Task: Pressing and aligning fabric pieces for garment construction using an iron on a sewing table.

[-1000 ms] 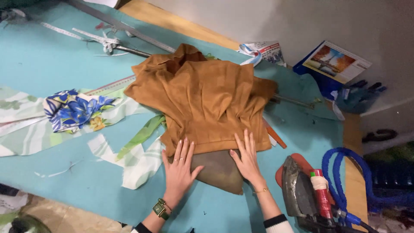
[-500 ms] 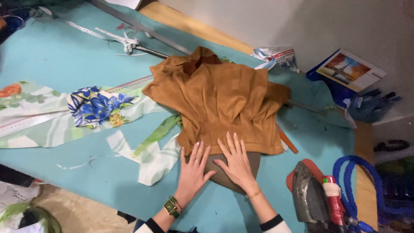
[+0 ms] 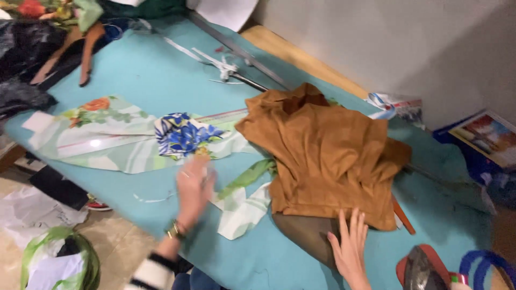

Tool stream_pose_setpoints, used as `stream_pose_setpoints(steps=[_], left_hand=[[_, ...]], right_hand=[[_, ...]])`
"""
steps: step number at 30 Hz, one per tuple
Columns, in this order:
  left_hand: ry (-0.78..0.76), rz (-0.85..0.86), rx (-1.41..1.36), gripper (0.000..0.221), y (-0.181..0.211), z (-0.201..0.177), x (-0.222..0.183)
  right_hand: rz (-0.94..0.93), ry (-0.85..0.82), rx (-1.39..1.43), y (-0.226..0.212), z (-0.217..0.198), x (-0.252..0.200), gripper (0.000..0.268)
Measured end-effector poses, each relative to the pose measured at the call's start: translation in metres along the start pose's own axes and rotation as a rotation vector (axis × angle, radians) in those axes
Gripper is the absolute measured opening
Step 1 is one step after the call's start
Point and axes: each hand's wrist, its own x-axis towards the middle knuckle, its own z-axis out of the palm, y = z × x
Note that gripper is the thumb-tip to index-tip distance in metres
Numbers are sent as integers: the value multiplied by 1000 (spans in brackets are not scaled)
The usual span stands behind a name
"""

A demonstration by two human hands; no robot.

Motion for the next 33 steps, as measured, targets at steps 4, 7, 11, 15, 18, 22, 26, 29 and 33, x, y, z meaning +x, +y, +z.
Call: stream_pose_setpoints(steps=[4,7,11,15,18,22,26,29,33], left_hand=[[194,-479,118,50,-84,-26,69],[42,-773,120,81,-115,-24,103],[-22,-744,209,45,-165,9,99],[137,-734,-227,17,-132,-5,103],[215,-709,-475,16,-79,-13,105],[-138,-433,-625,19,17,-20,77],[-466,98,-677,16,130,-88,62],[-448,399,-592,17,164,-100,49],[-809,271,-557,27,180,-74,31]], right_hand=[[169,-109,46,-20,14,1,77],[4,-25,141,-51,24,0,71],[-71,-4,162,-91,33,8,72],[-330,25,240,-167,15,15,79],[-551,194,358,-222,-21,26,83],[-319,199,675,-271,-65,38,79],[-157,0,835,-236,-40,31,98],[-17,53,793,-175,-21,5,15],[38,145,688,-74,-1,-41,8]])
